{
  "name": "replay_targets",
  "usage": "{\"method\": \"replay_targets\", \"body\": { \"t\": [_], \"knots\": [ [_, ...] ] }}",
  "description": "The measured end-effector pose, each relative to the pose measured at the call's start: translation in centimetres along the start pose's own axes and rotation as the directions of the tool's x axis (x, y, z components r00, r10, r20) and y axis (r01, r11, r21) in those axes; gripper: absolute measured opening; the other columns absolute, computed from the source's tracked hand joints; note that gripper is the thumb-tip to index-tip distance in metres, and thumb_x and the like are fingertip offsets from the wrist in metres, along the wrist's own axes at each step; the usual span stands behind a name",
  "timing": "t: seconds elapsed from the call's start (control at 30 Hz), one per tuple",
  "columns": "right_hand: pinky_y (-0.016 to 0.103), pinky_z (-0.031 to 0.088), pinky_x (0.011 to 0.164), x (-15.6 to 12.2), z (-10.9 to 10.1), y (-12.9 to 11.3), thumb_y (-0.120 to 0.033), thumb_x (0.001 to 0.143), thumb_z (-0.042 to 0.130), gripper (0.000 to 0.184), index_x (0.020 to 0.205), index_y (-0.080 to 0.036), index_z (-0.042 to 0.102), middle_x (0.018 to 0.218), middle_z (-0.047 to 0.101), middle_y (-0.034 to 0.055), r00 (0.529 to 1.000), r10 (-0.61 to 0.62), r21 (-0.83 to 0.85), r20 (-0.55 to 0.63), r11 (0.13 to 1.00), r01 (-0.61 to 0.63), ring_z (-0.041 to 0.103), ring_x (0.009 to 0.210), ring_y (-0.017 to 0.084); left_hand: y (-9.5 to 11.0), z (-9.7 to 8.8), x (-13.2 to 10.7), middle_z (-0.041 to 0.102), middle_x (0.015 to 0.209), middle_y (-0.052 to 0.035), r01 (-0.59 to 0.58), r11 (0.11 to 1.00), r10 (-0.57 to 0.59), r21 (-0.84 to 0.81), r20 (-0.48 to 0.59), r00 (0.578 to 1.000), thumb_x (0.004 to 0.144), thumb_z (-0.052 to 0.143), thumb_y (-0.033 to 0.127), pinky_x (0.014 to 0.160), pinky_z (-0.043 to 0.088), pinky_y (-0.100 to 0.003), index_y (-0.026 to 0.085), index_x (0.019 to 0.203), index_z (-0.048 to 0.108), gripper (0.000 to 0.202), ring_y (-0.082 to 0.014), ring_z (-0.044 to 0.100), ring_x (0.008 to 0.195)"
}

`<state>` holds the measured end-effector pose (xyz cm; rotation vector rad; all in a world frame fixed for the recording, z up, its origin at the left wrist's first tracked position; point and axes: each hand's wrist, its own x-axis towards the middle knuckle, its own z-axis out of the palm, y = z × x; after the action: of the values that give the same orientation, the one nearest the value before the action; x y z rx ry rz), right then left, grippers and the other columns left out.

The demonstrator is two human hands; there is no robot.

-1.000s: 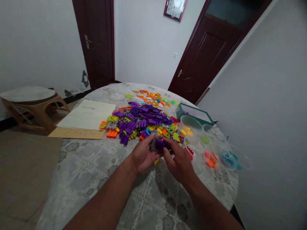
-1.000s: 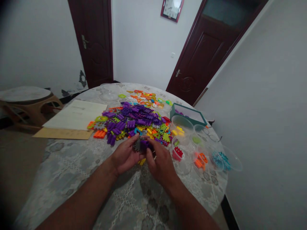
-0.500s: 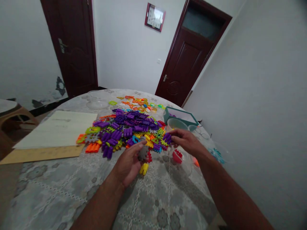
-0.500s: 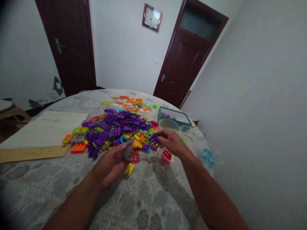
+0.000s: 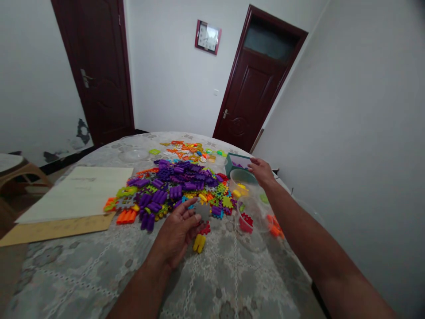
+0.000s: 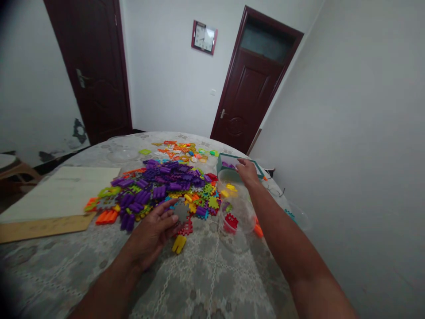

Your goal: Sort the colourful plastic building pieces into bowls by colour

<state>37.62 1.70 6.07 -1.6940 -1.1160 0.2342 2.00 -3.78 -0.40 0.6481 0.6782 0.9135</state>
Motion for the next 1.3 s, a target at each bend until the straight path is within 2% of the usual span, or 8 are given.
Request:
{"method": "replay_targets", "body": {
  "t": [0.13, 0.27, 0.37, 0.5, 0.7, 0.83, 1.0, 1.3],
  "knots": [
    [0.030, 0.063, 0.075, -6.0, 1.5, -1.6, -0.025, 0.089, 0.064, 0.028, 0.113, -0.013, 0.073, 0.100, 0.078, 0.0092, 0.985, 0.009, 0.063, 0.172, 0.998, -0.021, 0.073, 0.084, 0.017, -0.4, -0.3, 0.2, 0.067, 0.095, -0.0037, -0.010, 0.999, 0.010, 0.042, 0.008, 1.000, 0.077, 0.082, 0.006, 0.073, 0.067, -0.028, 0.019, 0.131, 0.067, 0.057, -0.0143, 0.072, 0.076],
    [0.028, 0.060, 0.068, -14.9, 3.1, -4.0, -0.036, 0.096, 0.064, 0.029, 0.119, -0.020, 0.073, 0.103, 0.076, 0.0054, 0.881, -0.083, 0.101, 0.466, 0.994, 0.041, 0.072, 0.082, 0.016, -0.4, -0.2, 0.1, 0.075, 0.104, -0.0090, -0.013, 0.990, 0.001, 0.141, 0.088, 0.996, 0.084, 0.081, 0.017, 0.078, 0.066, -0.032, 0.019, 0.138, 0.063, 0.057, -0.0186, 0.076, 0.082],
    [0.027, 0.058, 0.068, -20.0, 4.2, -5.1, -0.034, 0.097, 0.065, 0.027, 0.120, -0.023, 0.072, 0.095, 0.075, 0.0022, 0.853, -0.101, 0.170, 0.512, 0.985, 0.015, 0.070, 0.080, 0.016, -0.4, -0.2, 0.0, 0.077, 0.111, -0.0120, -0.025, 0.965, -0.009, 0.260, 0.129, 0.992, 0.086, 0.081, 0.028, 0.083, 0.066, -0.036, 0.017, 0.134, 0.066, 0.052, -0.0228, 0.077, 0.091],
    [0.025, 0.054, 0.062, -22.7, 5.0, -4.6, -0.028, 0.094, 0.066, 0.024, 0.117, -0.024, 0.069, 0.082, 0.069, -0.0023, 0.900, -0.019, 0.265, 0.436, 0.958, -0.108, 0.065, 0.070, 0.014, -0.6, -0.2, 0.1, 0.076, 0.120, -0.0134, -0.068, 0.902, 0.003, 0.427, 0.149, 0.989, 0.085, 0.082, 0.042, 0.080, 0.065, -0.037, 0.017, 0.123, 0.074, 0.046, -0.0265, 0.076, 0.097],
    [0.023, 0.052, 0.060, -23.3, 2.7, -4.3, -0.025, 0.092, 0.066, 0.021, 0.113, -0.024, 0.069, 0.083, 0.069, -0.0022, 0.875, 0.042, 0.304, 0.482, 0.929, -0.212, 0.064, 0.068, 0.013, -0.8, -0.1, 0.3, 0.080, 0.104, -0.0118, -0.102, 0.836, 0.025, 0.539, 0.148, 0.989, 0.083, 0.082, 0.045, 0.075, 0.063, -0.035, 0.018, 0.114, 0.077, 0.041, -0.0253, 0.076, 0.086],
    [0.021, 0.050, 0.058, -21.4, 1.0, -4.5, -0.023, 0.092, 0.065, 0.020, 0.112, -0.022, 0.071, 0.083, 0.070, -0.0017, 0.833, 0.011, 0.222, 0.554, 0.962, -0.160, 0.062, 0.066, 0.011, -0.8, -0.3, 0.4, 0.079, 0.093, -0.0108, -0.134, 0.858, 0.130, 0.496, 0.042, 0.991, 0.082, 0.081, 0.044, 0.075, 0.063, -0.036, 0.017, 0.109, 0.075, 0.039, -0.0245, 0.076, 0.082],
    [0.020, 0.050, 0.054, -13.4, 1.5, -3.5, -0.021, 0.088, 0.067, 0.022, 0.109, -0.019, 0.073, 0.080, 0.072, -0.0007, 0.847, -0.020, 0.091, 0.531, 0.995, -0.034, 0.063, 0.061, 0.011, -0.5, -0.4, 0.3, 0.076, 0.088, -0.0081, -0.216, 0.843, 0.275, 0.492, -0.050, 0.960, 0.081, 0.079, 0.046, 0.067, 0.060, -0.031, 0.017, 0.102, 0.074, 0.036, -0.0219, 0.072, 0.077],
    [0.025, 0.056, 0.063, 1.8, 7.5, -4.1, -0.015, 0.090, 0.065, 0.031, 0.119, -0.010, 0.071, 0.085, 0.076, 0.0089, 0.989, 0.029, -0.170, 0.146, 0.986, -0.004, 0.068, 0.063, 0.014, 0.0, -0.6, 0.0, 0.076, 0.084, -0.0070, -0.268, 0.823, 0.360, 0.500, -0.094, 0.928, 0.085, 0.076, 0.039, 0.065, 0.058, -0.030, 0.018, 0.100, 0.074, 0.026, -0.0205, 0.071, 0.072]
  ]
}}
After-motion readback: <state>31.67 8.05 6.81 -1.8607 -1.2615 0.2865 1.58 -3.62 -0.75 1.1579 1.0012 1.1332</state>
